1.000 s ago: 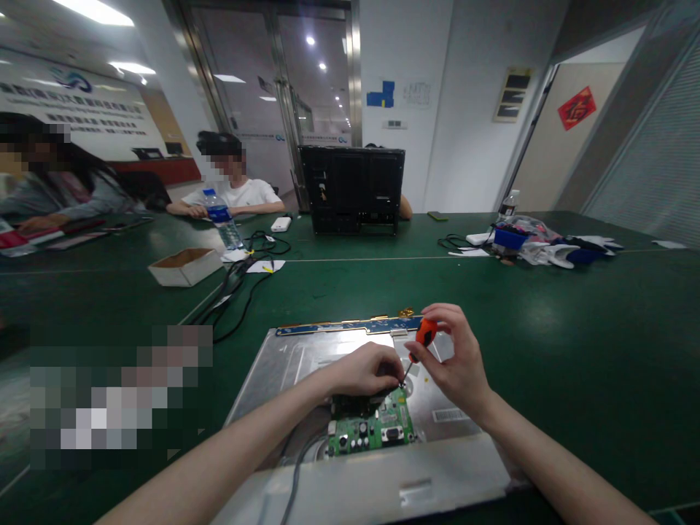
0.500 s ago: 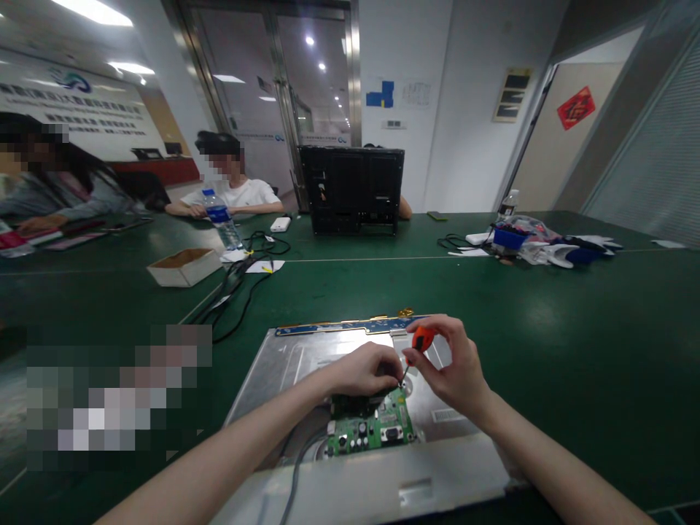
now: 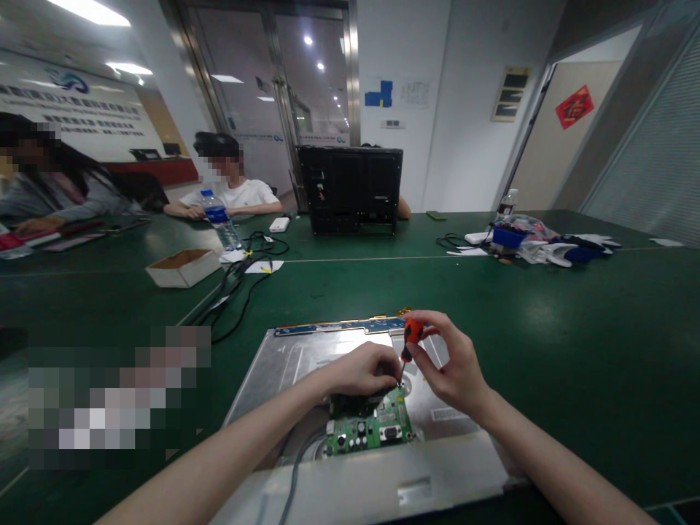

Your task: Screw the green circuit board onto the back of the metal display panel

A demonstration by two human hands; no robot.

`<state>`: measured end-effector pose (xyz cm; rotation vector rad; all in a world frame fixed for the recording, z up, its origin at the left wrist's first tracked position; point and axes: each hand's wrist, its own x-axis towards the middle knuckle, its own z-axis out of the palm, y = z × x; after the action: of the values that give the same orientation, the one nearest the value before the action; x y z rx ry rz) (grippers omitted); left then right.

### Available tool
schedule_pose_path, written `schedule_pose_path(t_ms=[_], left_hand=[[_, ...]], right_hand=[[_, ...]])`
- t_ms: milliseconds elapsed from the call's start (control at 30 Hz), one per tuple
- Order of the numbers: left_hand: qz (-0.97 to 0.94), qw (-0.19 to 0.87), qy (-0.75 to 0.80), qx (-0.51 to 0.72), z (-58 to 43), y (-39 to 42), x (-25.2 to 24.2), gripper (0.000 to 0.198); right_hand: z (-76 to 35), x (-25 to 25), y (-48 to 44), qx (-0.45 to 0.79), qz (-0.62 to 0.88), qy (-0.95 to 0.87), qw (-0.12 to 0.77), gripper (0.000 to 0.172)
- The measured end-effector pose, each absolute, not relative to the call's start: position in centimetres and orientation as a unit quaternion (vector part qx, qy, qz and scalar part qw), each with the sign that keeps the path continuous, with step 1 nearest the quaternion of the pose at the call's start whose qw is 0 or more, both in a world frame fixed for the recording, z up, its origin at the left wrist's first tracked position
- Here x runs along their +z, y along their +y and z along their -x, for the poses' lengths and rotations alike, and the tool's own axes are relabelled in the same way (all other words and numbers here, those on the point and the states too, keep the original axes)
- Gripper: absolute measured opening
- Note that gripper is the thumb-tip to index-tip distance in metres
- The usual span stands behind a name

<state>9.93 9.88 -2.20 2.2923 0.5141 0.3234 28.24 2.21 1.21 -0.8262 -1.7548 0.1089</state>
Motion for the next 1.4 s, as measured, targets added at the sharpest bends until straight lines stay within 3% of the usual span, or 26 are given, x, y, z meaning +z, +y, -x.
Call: schedule_pose_path(t_ms=[233,467,733,967,1233,1400], left_hand=[[-0.898,0.371,0.204,0.119,-9.99,9.91,-2.15,0.010],[-0.896,0.372,0.204,0.127,-9.98,9.84,-2.04,0.009],[-0.897,0.371,0.203,0.129,-9.93,9.80,-2.12,0.008],[-0.897,0.374,0.198,0.127,-9.91,9.99,-2.29,0.009],[-0.896,0.377,0.199,0.122,-10.00,9.90,-2.31,0.002],[-0.896,0.374,0.205,0.127,-10.00,9.97,-2.39,0.002]], right_hand=[[-28.17,0.60,2.39,0.076,0.356,-0.718,0.593,0.032],[-28.09,1.10,2.06,0.051,0.347,-0.752,0.558,0.032],[-28.14,1.38,1.57,0.011,0.371,-0.769,0.520,0.039],[-28.08,1.34,2.17,-0.027,0.345,-0.753,0.560,0.040],[-28.03,1.43,1.89,0.001,0.357,-0.772,0.527,0.050],[-28.00,1.22,2.03,0.016,0.358,-0.762,0.540,0.043]])
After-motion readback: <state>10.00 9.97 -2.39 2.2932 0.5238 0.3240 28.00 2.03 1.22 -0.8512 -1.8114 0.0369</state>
